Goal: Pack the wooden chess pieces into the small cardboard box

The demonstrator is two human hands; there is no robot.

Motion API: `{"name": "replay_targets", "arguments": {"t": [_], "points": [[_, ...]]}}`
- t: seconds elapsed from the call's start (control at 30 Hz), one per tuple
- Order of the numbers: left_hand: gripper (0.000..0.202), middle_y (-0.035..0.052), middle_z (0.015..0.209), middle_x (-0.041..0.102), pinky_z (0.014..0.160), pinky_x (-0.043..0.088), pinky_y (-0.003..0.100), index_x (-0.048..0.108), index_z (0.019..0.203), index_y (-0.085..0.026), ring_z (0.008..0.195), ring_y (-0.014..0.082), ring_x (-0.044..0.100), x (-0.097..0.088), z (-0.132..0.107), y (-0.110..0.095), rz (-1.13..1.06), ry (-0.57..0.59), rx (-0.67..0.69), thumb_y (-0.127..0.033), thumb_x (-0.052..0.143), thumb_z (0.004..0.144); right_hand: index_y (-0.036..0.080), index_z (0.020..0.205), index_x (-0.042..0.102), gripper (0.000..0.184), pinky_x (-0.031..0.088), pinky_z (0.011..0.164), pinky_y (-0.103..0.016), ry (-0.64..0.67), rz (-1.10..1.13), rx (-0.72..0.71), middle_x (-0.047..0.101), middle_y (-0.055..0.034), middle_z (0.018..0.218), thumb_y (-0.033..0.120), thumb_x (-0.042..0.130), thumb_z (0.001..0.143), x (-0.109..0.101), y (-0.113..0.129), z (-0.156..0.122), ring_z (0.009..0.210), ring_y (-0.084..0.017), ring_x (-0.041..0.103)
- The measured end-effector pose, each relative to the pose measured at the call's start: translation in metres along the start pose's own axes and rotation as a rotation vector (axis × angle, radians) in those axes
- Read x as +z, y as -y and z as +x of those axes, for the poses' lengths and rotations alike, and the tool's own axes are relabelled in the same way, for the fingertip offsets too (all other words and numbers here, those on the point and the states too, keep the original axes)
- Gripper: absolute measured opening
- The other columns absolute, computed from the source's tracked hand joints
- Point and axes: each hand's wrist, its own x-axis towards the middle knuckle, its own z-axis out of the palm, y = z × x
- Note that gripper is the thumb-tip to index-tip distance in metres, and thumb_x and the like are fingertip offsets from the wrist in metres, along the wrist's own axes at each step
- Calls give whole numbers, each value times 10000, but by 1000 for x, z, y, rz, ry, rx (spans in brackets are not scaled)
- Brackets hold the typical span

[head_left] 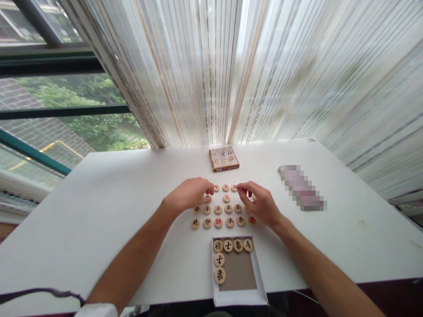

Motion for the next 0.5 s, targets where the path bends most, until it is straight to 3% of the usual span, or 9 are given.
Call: {"name": "replay_targets", "arguments": {"t": [0.2,0.5], "points": [[132,63,956,758,698,456,292,748,956,-233,864,241,690,3,-3,-11,79,-1,-24,-226,662,856,237,1027,665,120,507,660,-298,23,-18,9,674,-23,830,195,562,983,-2,3,-1,743,-170,631],[102,55,880,745,633,423,283,723,889,-226,776,225,681,12,0,-12,122,-57,27,-167,650,847,238,1037,667,130,488,539,-264,52,4,8,670,-37,827,202,554,985,-3,9,-1,733,-175,633]]}}
